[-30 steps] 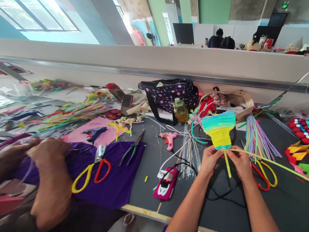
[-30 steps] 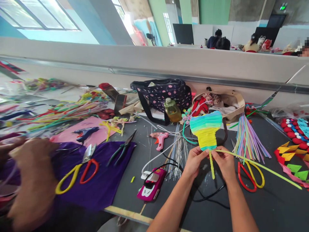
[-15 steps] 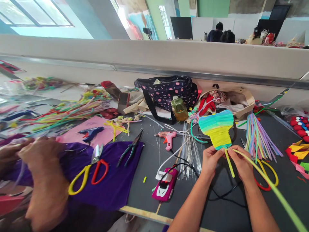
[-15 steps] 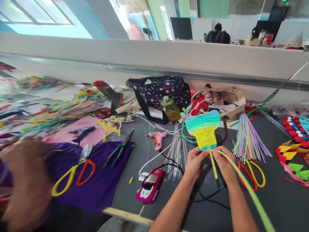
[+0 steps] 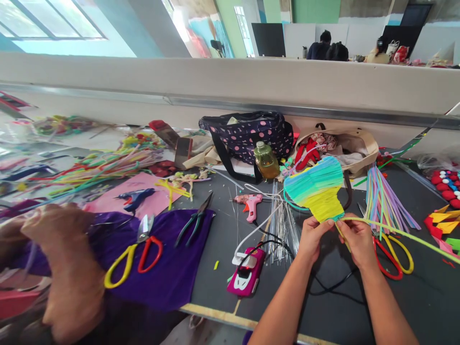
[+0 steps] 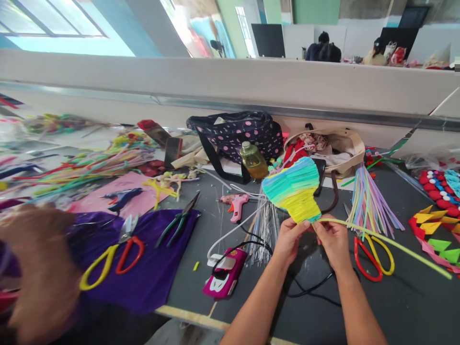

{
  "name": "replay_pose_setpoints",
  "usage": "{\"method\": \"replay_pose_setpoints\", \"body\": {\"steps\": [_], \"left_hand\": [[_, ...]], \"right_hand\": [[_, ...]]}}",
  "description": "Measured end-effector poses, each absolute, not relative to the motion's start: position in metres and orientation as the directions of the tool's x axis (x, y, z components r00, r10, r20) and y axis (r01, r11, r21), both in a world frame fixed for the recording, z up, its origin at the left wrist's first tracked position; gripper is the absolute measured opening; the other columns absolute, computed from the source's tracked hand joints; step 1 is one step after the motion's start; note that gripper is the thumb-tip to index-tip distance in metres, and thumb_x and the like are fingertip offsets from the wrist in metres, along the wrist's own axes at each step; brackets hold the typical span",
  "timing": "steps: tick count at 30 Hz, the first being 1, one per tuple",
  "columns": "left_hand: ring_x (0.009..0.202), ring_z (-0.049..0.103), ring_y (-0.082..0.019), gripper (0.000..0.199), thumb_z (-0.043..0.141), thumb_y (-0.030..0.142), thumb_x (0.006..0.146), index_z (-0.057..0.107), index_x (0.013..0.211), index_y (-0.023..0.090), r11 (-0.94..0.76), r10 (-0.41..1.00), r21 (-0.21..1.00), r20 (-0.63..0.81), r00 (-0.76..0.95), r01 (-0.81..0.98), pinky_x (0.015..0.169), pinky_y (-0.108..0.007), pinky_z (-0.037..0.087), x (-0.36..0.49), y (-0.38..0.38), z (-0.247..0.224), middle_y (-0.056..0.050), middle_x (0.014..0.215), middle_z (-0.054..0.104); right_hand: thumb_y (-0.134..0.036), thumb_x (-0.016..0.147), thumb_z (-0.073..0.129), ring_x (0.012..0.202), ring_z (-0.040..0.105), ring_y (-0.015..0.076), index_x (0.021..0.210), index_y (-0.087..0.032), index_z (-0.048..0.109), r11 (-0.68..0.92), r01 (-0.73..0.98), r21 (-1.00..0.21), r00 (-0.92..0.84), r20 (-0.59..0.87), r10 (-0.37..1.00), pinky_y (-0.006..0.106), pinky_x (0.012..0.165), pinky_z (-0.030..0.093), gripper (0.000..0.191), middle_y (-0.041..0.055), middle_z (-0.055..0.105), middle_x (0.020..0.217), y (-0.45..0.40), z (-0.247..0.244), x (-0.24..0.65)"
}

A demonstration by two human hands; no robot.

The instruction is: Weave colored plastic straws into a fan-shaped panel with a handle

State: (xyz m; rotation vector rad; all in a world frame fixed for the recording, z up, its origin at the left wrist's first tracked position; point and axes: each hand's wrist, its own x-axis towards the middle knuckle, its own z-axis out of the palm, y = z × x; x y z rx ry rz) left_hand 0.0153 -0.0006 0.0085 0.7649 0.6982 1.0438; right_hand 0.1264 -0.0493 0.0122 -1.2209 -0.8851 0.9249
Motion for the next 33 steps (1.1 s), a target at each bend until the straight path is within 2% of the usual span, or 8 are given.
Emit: {"method": "replay_pose_setpoints", "body": {"steps": [5,12,18,21,25,29,33], "left_hand": [[0.065,0.062,-0.014,0.026,0.087,0.026,0.055,0.076,0.075,0.013,0.342,0.907,0.813,-0.153,0.393,-0.471,0.066,-0.025,0.049,0.010,0.003,0.009,-0.005,0.074,0.073],[0.074,0.068,-0.019,0.029,0.089,0.028,0.053,0.077,0.076,0.014,0.309,0.915,0.828,-0.125,0.383,-0.468,0.077,-0.031,0.052,0.009,0.001,0.014,-0.007,0.081,0.076],[0.080,0.069,-0.021,0.032,0.089,0.027,0.054,0.078,0.081,0.014,0.310,0.915,0.817,-0.117,0.386,-0.487,0.081,-0.032,0.052,0.010,0.000,0.011,-0.008,0.088,0.077],[0.079,0.069,-0.020,0.031,0.088,0.027,0.055,0.078,0.081,0.015,0.306,0.918,0.815,-0.116,0.380,-0.492,0.081,-0.031,0.051,0.010,0.001,0.010,-0.008,0.088,0.077],[0.070,0.066,-0.017,0.027,0.088,0.028,0.056,0.077,0.076,0.014,0.301,0.925,0.825,-0.130,0.358,-0.478,0.072,-0.028,0.050,0.011,0.002,0.009,-0.007,0.079,0.075],[0.061,0.061,-0.013,0.027,0.088,0.030,0.056,0.076,0.071,0.012,0.339,0.911,0.799,-0.148,0.384,-0.497,0.063,-0.025,0.048,0.009,0.003,0.010,-0.005,0.070,0.072],[0.055,0.057,-0.010,0.031,0.089,0.032,0.054,0.074,0.070,0.011,0.395,0.889,0.746,-0.163,0.429,-0.536,0.058,-0.023,0.045,0.008,0.003,0.011,-0.003,0.065,0.069]], "right_hand": [[-0.042,0.074,0.073,0.043,0.045,0.0082,0.073,-0.018,0.067,0.061,-0.135,-0.989,0.389,0.004,0.921,0.020,0.038,0.035,0.025,-0.0014,0.061,0.060,-0.050,0.009,0.126],[-0.044,0.071,0.074,0.039,0.043,0.0077,0.072,-0.017,0.068,0.011,-0.248,-0.969,0.419,-0.097,0.903,0.020,0.035,0.035,0.027,-0.0031,0.056,0.053,-0.049,0.009,0.124],[-0.041,0.070,0.075,0.040,0.039,0.0058,0.067,-0.018,0.062,-0.049,-0.368,-0.928,0.323,-0.177,0.930,0.017,0.034,0.035,0.027,-0.0058,0.051,0.053,-0.049,0.014,0.124],[-0.040,0.070,0.076,0.039,0.038,0.0046,0.068,-0.019,0.057,-0.041,-0.386,-0.922,0.332,-0.181,0.926,0.015,0.033,0.035,0.028,-0.0075,0.050,0.054,-0.048,0.016,0.123],[-0.039,0.070,0.078,0.042,0.046,0.0064,0.073,-0.020,0.055,0.029,-0.306,-0.952,0.432,-0.112,0.895,0.015,0.034,0.039,0.029,-0.0067,0.055,0.057,-0.049,0.019,0.123],[-0.042,0.076,0.073,0.066,0.065,0.0167,0.088,-0.020,0.065,0.047,-0.175,-0.983,0.425,-0.032,0.905,0.021,0.046,0.052,0.026,0.0032,0.069,0.077,-0.052,0.020,0.135],[-0.039,0.081,0.069,0.080,0.068,0.0215,0.094,-0.021,0.073,0.100,0.018,-0.995,0.385,0.099,0.918,0.028,0.057,0.058,0.023,0.0064,0.071,0.087,-0.055,0.022,0.155]]}}
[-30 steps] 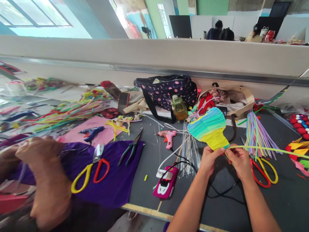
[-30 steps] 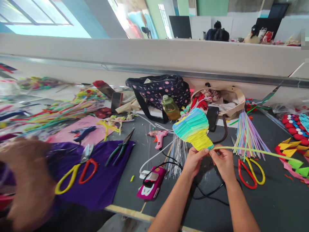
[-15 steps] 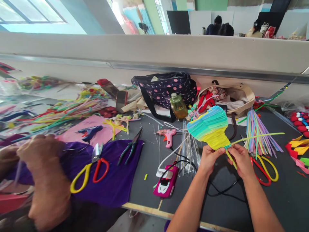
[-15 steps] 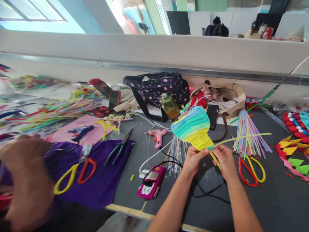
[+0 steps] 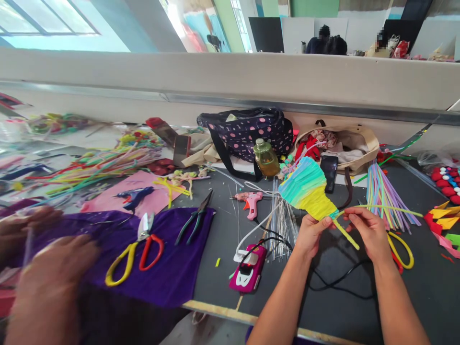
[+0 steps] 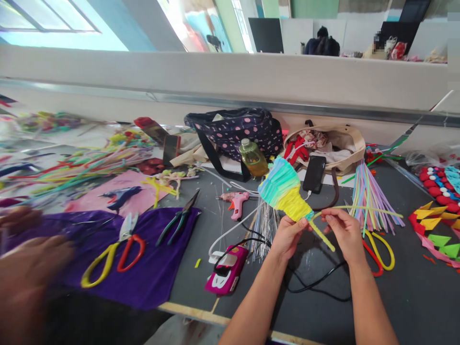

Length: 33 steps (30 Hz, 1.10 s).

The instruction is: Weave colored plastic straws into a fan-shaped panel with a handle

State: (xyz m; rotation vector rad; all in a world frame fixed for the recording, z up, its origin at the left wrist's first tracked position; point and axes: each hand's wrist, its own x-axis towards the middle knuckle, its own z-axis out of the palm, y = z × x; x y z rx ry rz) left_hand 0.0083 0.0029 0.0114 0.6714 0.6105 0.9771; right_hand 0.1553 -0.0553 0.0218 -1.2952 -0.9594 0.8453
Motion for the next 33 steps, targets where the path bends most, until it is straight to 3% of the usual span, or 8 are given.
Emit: {"method": "replay_pose_setpoints", "body": {"steps": [4,8,12,16,22,29,33], "left_hand": [[0.052,0.056,-0.009,0.033,0.090,0.032,0.053,0.072,0.070,0.011,0.452,0.867,0.680,-0.183,0.464,-0.577,0.056,-0.022,0.043,0.011,0.001,0.016,-0.001,0.062,0.066],[0.052,0.056,-0.008,0.032,0.090,0.032,0.053,0.071,0.069,0.012,0.493,0.854,0.610,-0.203,0.479,-0.620,0.057,-0.021,0.043,0.015,-0.005,0.025,0.000,0.060,0.065],[0.056,0.056,-0.007,0.031,0.091,0.027,0.052,0.072,0.071,0.013,0.526,0.845,0.524,-0.233,0.481,-0.670,0.059,-0.019,0.043,0.021,-0.014,0.036,0.000,0.064,0.067],[0.062,0.058,-0.008,0.031,0.091,0.025,0.053,0.074,0.076,0.013,0.508,0.858,0.492,-0.218,0.465,-0.707,0.062,-0.019,0.043,0.024,-0.023,0.048,-0.001,0.072,0.070],[0.074,0.064,-0.012,0.030,0.090,0.025,0.055,0.077,0.080,0.015,0.417,0.902,0.514,-0.129,0.413,-0.749,0.078,-0.022,0.047,0.024,-0.032,0.065,-0.004,0.079,0.073],[0.077,0.065,-0.015,0.028,0.089,0.025,0.056,0.078,0.080,0.016,0.331,0.931,0.567,-0.067,0.359,-0.754,0.080,-0.025,0.048,0.023,-0.038,0.072,-0.005,0.079,0.074],[0.075,0.065,-0.014,0.028,0.088,0.026,0.057,0.077,0.081,0.016,0.313,0.933,0.592,-0.047,0.356,-0.743,0.078,-0.025,0.048,0.022,-0.039,0.070,-0.004,0.080,0.074]], "right_hand": [[-0.029,0.086,0.066,0.082,0.066,0.0197,0.101,-0.026,0.073,0.267,0.343,-0.901,0.337,0.383,0.860,0.030,0.061,0.057,0.018,0.0050,0.068,0.097,-0.055,0.024,0.165],[-0.016,0.085,0.066,0.081,0.063,0.0191,0.108,-0.030,0.073,0.382,0.719,-0.580,0.257,0.733,0.629,0.035,0.070,0.054,0.028,0.0043,0.064,0.088,-0.056,0.023,0.156],[-0.015,0.082,0.069,0.098,0.061,0.0257,0.105,-0.030,0.073,0.349,0.830,-0.436,0.244,0.845,0.476,0.047,0.085,0.052,0.028,0.0080,0.062,0.107,-0.058,0.021,0.143],[-0.013,0.085,0.062,0.108,0.062,0.0275,0.105,-0.027,0.070,0.424,0.826,-0.372,0.154,0.872,0.465,0.063,0.107,0.032,0.026,0.0068,0.063,0.120,-0.059,0.032,0.140],[-0.015,0.084,0.061,0.109,0.065,0.0280,0.108,-0.023,0.063,0.525,0.776,-0.350,0.041,0.858,0.511,0.067,0.111,0.024,0.025,0.0044,0.071,0.103,-0.062,0.053,0.138],[-0.019,0.086,0.061,0.082,0.068,0.0198,0.095,-0.023,0.065,0.521,0.666,-0.533,0.256,0.820,0.512,0.056,0.098,0.047,0.010,0.0016,0.071,0.088,-0.069,0.049,0.120],[-0.022,0.084,0.065,0.080,0.066,0.0205,0.085,-0.021,0.066,0.466,0.576,-0.672,0.390,0.727,0.566,0.041,0.077,0.055,0.002,0.0029,0.068,0.083,-0.073,0.049,0.113]]}}
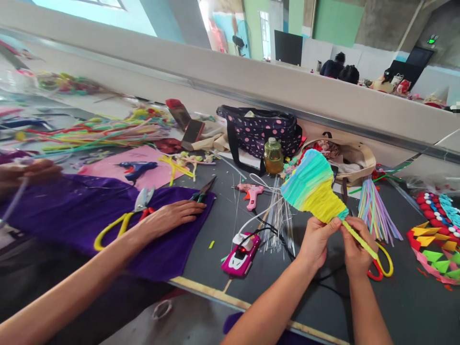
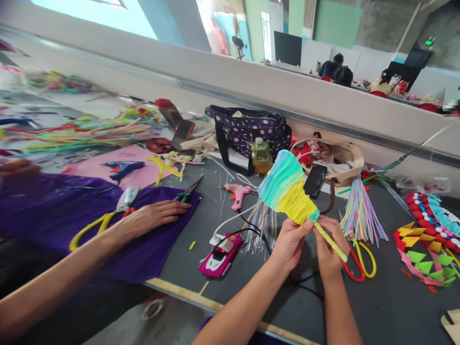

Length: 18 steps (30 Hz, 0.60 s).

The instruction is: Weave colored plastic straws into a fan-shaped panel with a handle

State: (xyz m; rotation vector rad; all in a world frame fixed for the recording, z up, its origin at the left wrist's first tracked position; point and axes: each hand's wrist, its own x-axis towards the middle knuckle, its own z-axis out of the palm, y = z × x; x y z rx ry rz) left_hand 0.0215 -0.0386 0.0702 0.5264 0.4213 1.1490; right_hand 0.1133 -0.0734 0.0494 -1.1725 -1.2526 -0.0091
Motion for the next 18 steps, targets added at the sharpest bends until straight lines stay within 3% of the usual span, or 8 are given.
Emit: {"method": "replay_pose_setpoints", "body": {"steps": [5,13,18], "left_hand": [[0.071,0.065,-0.015,0.031,0.090,0.025,0.052,0.076,0.078,0.014,0.352,0.907,0.636,-0.051,0.418,-0.687,0.075,-0.027,0.048,0.015,-0.036,0.070,-0.004,0.079,0.074],[0.075,0.065,-0.016,0.037,0.089,0.015,0.050,0.076,0.084,0.015,0.368,0.870,0.678,-0.011,0.493,-0.636,0.078,-0.028,0.049,0.006,-0.025,0.078,-0.004,0.084,0.074],[0.075,0.065,-0.017,0.038,0.089,0.016,0.049,0.075,0.084,0.014,0.326,0.897,0.695,-0.014,0.442,-0.641,0.076,-0.029,0.050,0.009,-0.024,0.077,-0.005,0.084,0.074]], "right_hand": [[-0.026,0.083,0.068,0.071,0.061,0.0179,0.079,-0.020,0.066,0.442,0.471,-0.763,0.447,0.639,0.627,0.030,0.061,0.051,0.007,0.0018,0.064,0.076,-0.077,0.057,0.113],[-0.029,0.081,0.069,0.067,0.058,0.0154,0.075,-0.019,0.064,0.456,0.403,-0.794,0.447,0.605,0.659,0.027,0.059,0.047,0.012,0.0007,0.060,0.072,-0.078,0.059,0.112],[-0.029,0.079,0.071,0.065,0.057,0.0150,0.073,-0.019,0.066,0.406,0.355,-0.842,0.506,0.539,0.674,0.026,0.058,0.047,0.013,0.0007,0.061,0.071,-0.079,0.061,0.111]]}}
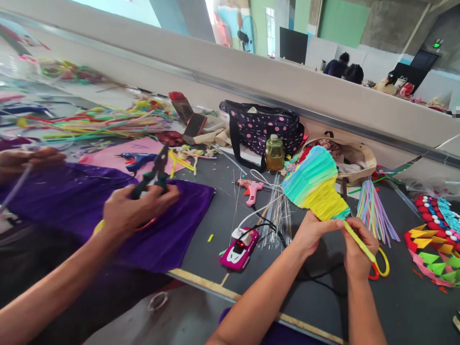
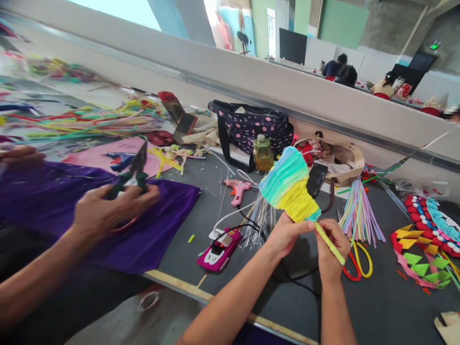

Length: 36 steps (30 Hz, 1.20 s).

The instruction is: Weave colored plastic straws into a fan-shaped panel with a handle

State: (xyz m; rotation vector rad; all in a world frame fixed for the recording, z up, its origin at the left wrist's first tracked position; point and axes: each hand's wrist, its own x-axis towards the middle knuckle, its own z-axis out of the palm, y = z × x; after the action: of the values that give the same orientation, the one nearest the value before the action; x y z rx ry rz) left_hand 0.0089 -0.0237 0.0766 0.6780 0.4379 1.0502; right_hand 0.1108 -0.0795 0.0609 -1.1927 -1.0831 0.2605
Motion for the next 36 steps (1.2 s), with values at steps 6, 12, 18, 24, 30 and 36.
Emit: {"method": "replay_pose_setpoints", "body": {"steps": [6,12,18,24,30,36], "left_hand": [[0.071,0.064,-0.017,0.031,0.089,0.020,0.049,0.074,0.076,0.014,0.188,0.966,0.727,-0.017,0.257,-0.660,0.070,-0.028,0.051,0.016,-0.023,0.076,-0.004,0.078,0.073],[0.069,0.065,-0.019,0.032,0.090,0.021,0.044,0.073,0.070,0.015,0.069,0.994,0.809,-0.007,0.107,-0.584,0.069,-0.030,0.053,0.019,-0.019,0.069,-0.003,0.075,0.073],[0.074,0.067,-0.022,0.029,0.090,0.021,0.045,0.074,0.069,0.015,0.030,0.993,0.853,0.035,0.113,-0.521,0.072,-0.032,0.054,0.013,-0.012,0.063,-0.005,0.077,0.075],[0.078,0.068,-0.024,0.031,0.089,0.023,0.047,0.076,0.074,0.018,0.006,0.990,0.849,0.071,0.125,-0.529,0.075,-0.034,0.055,0.011,-0.010,0.067,-0.006,0.085,0.076],[0.080,0.068,-0.025,0.029,0.090,0.024,0.046,0.077,0.071,0.017,0.014,0.970,0.873,0.106,0.218,-0.487,0.080,-0.036,0.054,0.005,-0.004,0.062,-0.007,0.081,0.076],[0.080,0.067,-0.022,0.034,0.089,0.024,0.050,0.077,0.080,0.017,0.091,0.937,0.837,0.111,0.330,-0.540,0.080,-0.033,0.053,0.002,-0.004,0.058,-0.007,0.087,0.076]], "right_hand": [[-0.035,0.070,0.078,0.056,0.055,0.0128,0.078,-0.016,0.070,0.282,0.063,-0.957,0.625,0.258,0.737,0.023,0.048,0.041,0.022,0.0010,0.064,0.066,-0.078,0.057,0.104],[-0.040,0.070,0.078,0.040,0.040,0.0061,0.074,-0.015,0.068,0.201,-0.117,-0.973,0.624,0.085,0.777,0.019,0.037,0.027,0.028,-0.0009,0.062,0.058,-0.078,0.049,0.095],[-0.035,0.082,0.067,0.062,0.061,0.0159,0.082,-0.017,0.071,0.178,0.459,-0.871,0.510,0.422,0.749,0.026,0.057,0.049,0.018,0.0034,0.069,0.072,-0.088,0.059,0.106],[-0.028,0.090,0.057,0.067,0.063,0.0157,0.086,-0.020,0.068,0.218,0.749,-0.626,0.256,0.576,0.777,0.026,0.063,0.049,0.015,0.0028,0.068,0.077,-0.090,0.072,0.118],[-0.026,0.094,0.051,0.069,0.062,0.0149,0.087,-0.021,0.066,0.245,0.876,-0.416,0.068,0.609,0.790,0.025,0.064,0.045,0.017,0.0028,0.067,0.077,-0.090,0.085,0.130],[-0.023,0.095,0.051,0.074,0.062,0.0157,0.089,-0.021,0.065,0.309,0.896,-0.320,-0.061,0.599,0.798,0.027,0.071,0.044,0.016,0.0029,0.067,0.080,-0.088,0.100,0.144]]}}
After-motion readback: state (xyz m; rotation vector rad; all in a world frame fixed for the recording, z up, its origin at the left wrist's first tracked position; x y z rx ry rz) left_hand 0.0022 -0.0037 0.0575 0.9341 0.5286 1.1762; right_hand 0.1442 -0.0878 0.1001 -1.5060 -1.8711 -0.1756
